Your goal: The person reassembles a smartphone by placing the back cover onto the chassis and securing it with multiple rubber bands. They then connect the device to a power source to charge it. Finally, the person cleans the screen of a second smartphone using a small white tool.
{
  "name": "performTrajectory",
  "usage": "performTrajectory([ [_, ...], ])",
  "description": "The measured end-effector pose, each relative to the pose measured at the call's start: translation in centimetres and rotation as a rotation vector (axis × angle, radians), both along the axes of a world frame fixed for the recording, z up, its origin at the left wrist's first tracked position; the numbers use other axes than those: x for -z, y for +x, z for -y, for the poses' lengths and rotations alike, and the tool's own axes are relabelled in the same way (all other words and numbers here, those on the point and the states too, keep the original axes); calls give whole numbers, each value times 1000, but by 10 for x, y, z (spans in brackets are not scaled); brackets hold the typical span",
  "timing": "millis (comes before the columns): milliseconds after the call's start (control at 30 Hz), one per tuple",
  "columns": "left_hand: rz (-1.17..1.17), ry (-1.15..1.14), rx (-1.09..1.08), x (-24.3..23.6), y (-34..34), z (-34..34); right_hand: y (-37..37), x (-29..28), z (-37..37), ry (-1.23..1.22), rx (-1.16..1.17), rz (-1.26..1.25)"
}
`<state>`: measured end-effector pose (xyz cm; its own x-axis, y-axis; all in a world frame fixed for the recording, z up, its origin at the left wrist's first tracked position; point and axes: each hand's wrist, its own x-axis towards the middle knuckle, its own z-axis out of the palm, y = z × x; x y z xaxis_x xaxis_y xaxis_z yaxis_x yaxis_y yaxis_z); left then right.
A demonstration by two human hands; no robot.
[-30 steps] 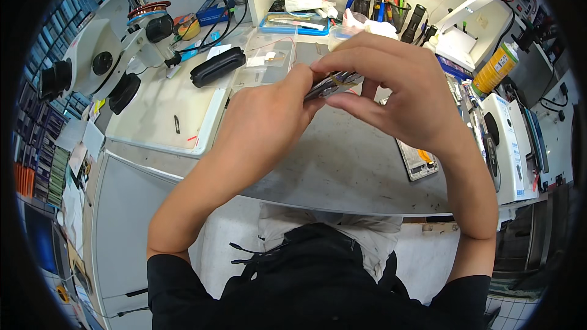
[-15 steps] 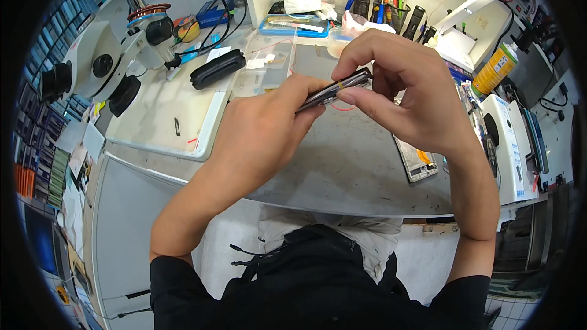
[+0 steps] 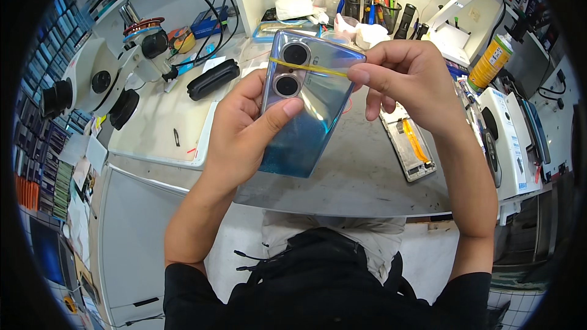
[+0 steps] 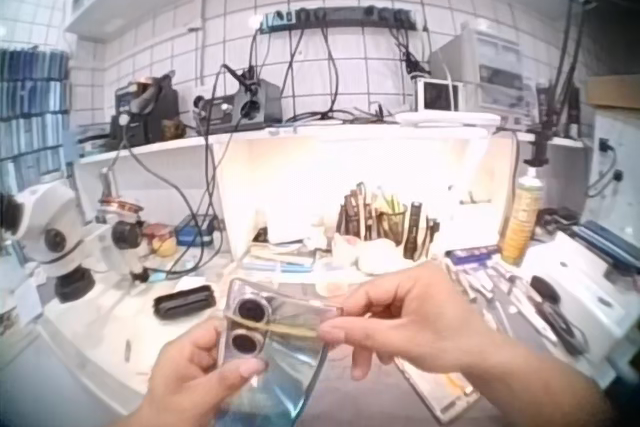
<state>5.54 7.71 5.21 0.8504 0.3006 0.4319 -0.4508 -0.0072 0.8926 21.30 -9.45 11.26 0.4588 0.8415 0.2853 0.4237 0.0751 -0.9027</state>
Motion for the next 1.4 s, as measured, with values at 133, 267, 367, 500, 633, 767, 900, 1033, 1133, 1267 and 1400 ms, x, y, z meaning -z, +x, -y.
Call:
performTrajectory([
  [133, -2, -95, 29, 4, 2, 1, -3, 1, -1, 2, 21, 5],
  [267, 17, -106, 12, 8, 5, 0, -6, 2, -2, -24, 27, -18],
  [367, 38, -204, 69, 12, 9, -6, -13, 0, -7, 63, 38, 58],
  [500, 19, -328, 190, 14, 14, -12, -21, 0, -8, 109, 24, 72],
  [633, -2, -419, 317, 19, 12, -15, -28, 2, -9, 126, 16, 48],
  [767, -32, -411, 275, 25, 15, -13, -38, 0, -8, 137, 22, 114],
  [900, 58, -522, 577, 32, 16, -22, -41, 0, -7, 98, 20, 221],
  [1033, 63, -536, 666, 32, 18, -21, -42, 3, -8, 101, 21, 249],
  [1133, 83, -532, 713, 38, 22, -24, -44, 3, -10, 88, 24, 251],
  [1267, 150, -578, 576, 40, 23, -25, -45, 9, -13, 127, 21, 409],
  [1400, 260, -623, 311, 36, 27, -19, -38, 26, -24, 61, 61, 429],
])
